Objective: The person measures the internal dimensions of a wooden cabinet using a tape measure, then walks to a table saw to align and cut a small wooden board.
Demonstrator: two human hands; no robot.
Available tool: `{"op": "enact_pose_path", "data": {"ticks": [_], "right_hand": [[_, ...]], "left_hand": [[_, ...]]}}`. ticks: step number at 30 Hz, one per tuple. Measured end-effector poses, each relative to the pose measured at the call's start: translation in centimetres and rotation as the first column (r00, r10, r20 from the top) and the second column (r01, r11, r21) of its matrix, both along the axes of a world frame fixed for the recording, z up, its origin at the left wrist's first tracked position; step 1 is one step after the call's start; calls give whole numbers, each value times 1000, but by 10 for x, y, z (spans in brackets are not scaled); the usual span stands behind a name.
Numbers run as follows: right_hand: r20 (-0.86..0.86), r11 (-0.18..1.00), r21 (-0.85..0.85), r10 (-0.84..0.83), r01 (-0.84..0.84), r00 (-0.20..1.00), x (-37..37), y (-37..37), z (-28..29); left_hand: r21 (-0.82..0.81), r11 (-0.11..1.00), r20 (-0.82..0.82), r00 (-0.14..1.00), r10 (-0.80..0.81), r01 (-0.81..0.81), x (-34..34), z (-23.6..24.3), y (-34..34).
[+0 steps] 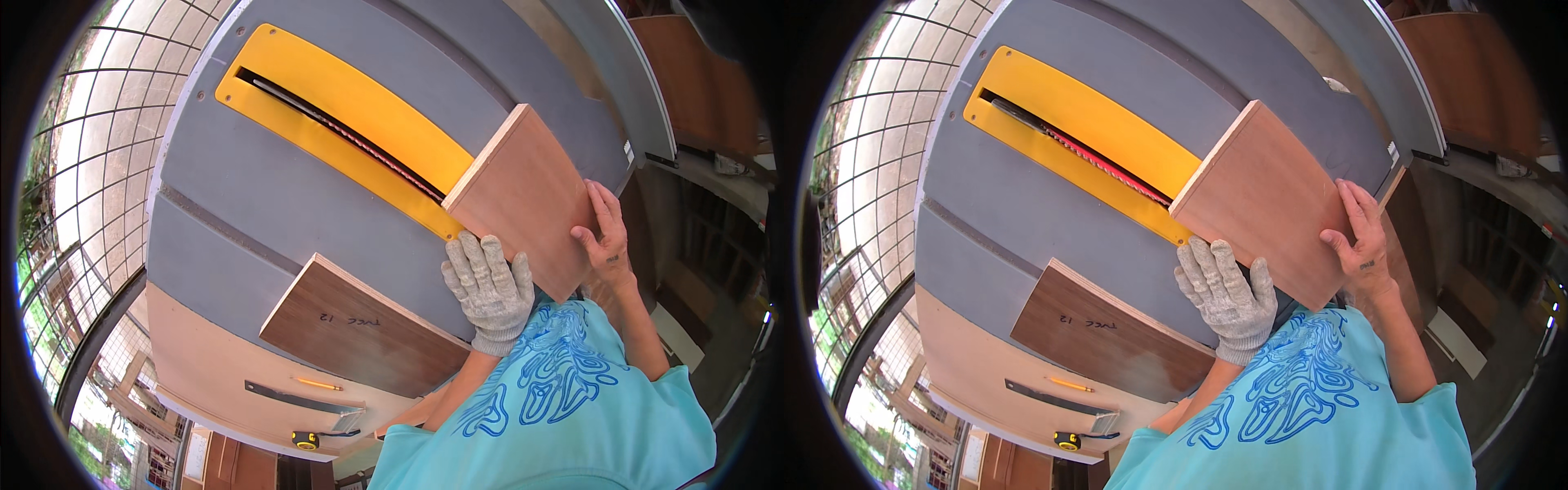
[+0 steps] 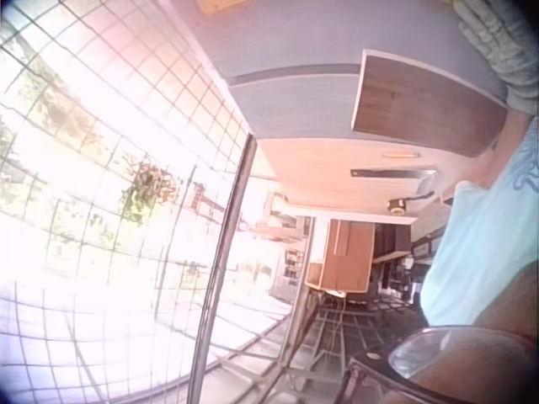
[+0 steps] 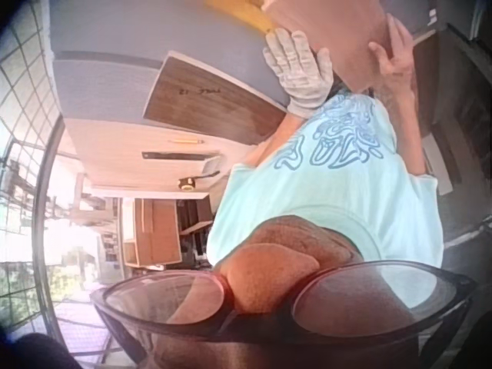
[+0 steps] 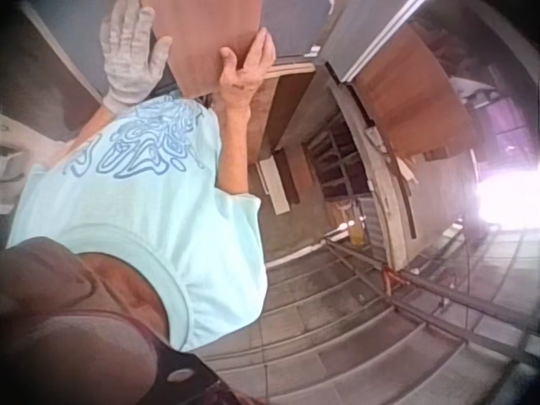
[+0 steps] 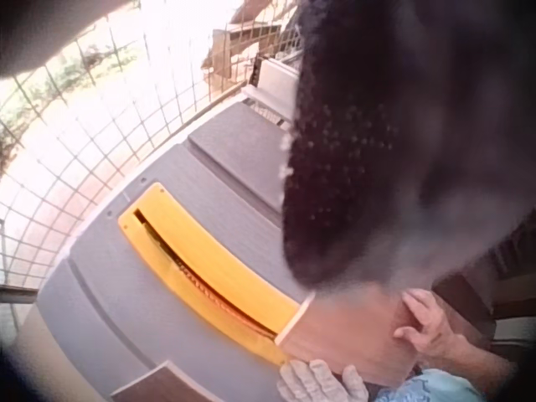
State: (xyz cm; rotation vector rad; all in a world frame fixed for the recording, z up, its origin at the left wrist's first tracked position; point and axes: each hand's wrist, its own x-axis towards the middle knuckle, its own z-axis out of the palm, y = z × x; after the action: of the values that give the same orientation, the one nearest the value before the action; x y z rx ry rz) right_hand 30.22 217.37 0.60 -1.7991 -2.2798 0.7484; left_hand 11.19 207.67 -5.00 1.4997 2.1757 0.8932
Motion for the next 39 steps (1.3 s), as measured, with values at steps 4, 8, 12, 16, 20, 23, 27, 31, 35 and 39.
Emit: {"op": "enact_pose_path", "data": {"ticks": [4,8,12,16,20,23,27,31,35,39], "right_hand": [[24,999,15,-28,28,999,-4,-3,-2],[16,999,14,-38,38,999,-7,-2,0],[-4,999,18,-49,49,999,-8,-1,0],[-24,999,46,-20,22,1000,-5,-3,-1],[-38,998,69,6,-4,999,-2,-4,0],[-59,996,89,-1,6,998,3,-6,-1],[-72,983,184,5,9,997,20,-7,-1],[-190,935,320,-94,152,977,52,-17,-3],[-415,787,137,-506,602,756,135,-35,-45],[-500,664,-321,-724,675,475,214,-31,-78]], "left_hand": [[-46,999,0,1000,-24,24,-3,2,-1],[-52,998,2,999,-32,32,-4,3,2],[-35,999,-15,999,-30,29,-5,4,3],[-38,999,-25,999,-20,19,-3,5,1],[15,1000,-51,999,-7,8,-1,6,0],[10,999,-49,998,-34,35,-4,11,3],[68,997,-86,996,-28,34,-3,21,7],[50,999,-184,983,16,-6,1,28,10],[119,993,-232,973,15,13,7,22,7],[131,991,-233,970,66,-36,17,12,2]]}}
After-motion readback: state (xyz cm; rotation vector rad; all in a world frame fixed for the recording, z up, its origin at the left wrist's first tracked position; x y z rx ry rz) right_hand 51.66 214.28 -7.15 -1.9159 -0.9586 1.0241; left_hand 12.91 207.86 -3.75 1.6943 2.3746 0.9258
